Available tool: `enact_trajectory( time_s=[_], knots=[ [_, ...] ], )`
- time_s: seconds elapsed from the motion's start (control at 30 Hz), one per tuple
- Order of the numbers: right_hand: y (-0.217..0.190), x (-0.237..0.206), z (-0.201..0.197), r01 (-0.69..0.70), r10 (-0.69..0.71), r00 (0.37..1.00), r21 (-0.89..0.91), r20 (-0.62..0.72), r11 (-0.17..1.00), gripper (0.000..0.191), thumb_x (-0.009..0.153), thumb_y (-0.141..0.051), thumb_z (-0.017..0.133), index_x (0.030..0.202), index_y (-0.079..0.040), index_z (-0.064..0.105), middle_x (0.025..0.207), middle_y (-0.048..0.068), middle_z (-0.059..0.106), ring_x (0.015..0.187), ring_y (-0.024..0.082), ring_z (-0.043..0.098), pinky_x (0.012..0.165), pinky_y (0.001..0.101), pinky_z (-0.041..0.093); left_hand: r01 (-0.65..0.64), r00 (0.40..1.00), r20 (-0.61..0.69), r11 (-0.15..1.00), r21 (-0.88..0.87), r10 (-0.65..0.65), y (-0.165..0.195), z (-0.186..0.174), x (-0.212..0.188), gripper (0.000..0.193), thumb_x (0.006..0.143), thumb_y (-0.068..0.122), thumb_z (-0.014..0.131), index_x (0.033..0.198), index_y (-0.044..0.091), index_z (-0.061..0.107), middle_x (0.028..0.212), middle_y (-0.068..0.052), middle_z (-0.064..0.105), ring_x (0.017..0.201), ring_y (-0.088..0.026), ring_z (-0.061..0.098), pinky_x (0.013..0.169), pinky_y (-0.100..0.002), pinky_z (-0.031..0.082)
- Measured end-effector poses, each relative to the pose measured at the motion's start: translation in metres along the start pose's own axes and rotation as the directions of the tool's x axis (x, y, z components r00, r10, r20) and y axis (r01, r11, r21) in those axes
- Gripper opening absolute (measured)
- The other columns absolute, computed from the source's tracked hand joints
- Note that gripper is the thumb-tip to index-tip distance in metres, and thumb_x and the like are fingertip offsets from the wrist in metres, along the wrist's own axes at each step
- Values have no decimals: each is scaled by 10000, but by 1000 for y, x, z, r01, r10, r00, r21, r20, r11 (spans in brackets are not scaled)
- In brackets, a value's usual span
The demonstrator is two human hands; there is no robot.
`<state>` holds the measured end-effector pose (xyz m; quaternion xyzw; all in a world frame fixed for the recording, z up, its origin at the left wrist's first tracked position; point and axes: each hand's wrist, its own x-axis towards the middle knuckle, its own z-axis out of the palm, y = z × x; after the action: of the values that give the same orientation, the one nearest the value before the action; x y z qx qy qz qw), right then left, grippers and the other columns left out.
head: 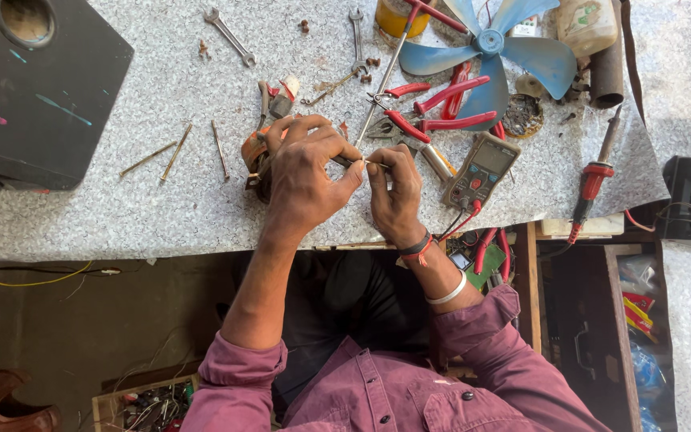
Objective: The person works on an orange electrical motor at a cluttered workbench. They strip wire insulation, twist wires together, and wrap connections with red tape while handling pliers and a multimeter nearby.
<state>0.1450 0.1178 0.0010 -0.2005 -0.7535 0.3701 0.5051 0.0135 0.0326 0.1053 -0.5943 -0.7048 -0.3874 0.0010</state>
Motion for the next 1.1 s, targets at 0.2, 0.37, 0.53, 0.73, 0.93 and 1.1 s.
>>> enact_trajectory(
  time_s=[0.2, 0.37, 0.53, 0.73, 0.93, 1.1],
  knots=[
    [1, -2, 0, 59, -59, 998, 0, -18, 998, 104, 1008, 17, 659, 1075, -11, 585, 928, 91, 566, 786, 190, 531, 701, 332, 459, -4, 999, 35, 999, -34, 5, 0, -2, 1, 134, 767, 250, 853, 828, 155, 781, 857, 19, 734, 1137, -215, 624, 1124, -507, 271],
    [0, -2, 0, 70, -71, 997, -11, -29, 997, 118, 988, 36, 674, 1064, -1, 591, 913, 100, 574, 766, 195, 543, 678, 334, 463, -6, 999, 49, 1000, -21, 7, -1, -2, 2, 132, 768, 250, 847, 824, 152, 780, 855, 17, 733, 1143, -225, 622, 1117, -501, 276],
    [-2, -2, 0, 89, -89, 996, -4, -21, 996, 122, 980, 42, 684, 1065, 3, 606, 912, 105, 599, 770, 196, 572, 687, 326, 480, -18, 998, 55, 1000, -3, 18, -3, -1, 2, 126, 776, 250, 842, 831, 155, 781, 874, 12, 735, 1141, -230, 617, 1099, -489, 289],
    [-3, -1, 0, 29, -29, 998, -6, -57, 1000, 118, 960, 12, 736, 1040, -5, 650, 885, 91, 626, 739, 168, 589, 673, 300, 490, -7, 998, 60, 1000, 8, 7, -3, 1, 1, 109, 789, 227, 844, 828, 151, 775, 874, 14, 738, 1138, -228, 626, 1103, -489, 293],
    [-5, 2, 0, -27, 31, 996, 39, -88, 999, 113, 969, -10, 743, 1051, -8, 665, 908, 66, 659, 761, 131, 611, 679, 278, 506, 26, 999, -35, 999, 27, -25, -2, 2, -2, 131, 802, 217, 861, 829, 134, 764, 874, -2, 727, 1126, -225, 632, 1111, -491, 297],
    [-8, 2, -2, 25, -25, 996, 4, -81, 1000, 102, 966, -1, 746, 1054, -2, 694, 917, 75, 652, 754, 126, 592, 670, 276, 498, 9, 1000, 16, 1000, 28, -9, -2, 0, -1, 135, 781, 213, 860, 818, 132, 758, 872, -2, 729, 1113, -227, 640, 1108, -488, 313]
  ],
)
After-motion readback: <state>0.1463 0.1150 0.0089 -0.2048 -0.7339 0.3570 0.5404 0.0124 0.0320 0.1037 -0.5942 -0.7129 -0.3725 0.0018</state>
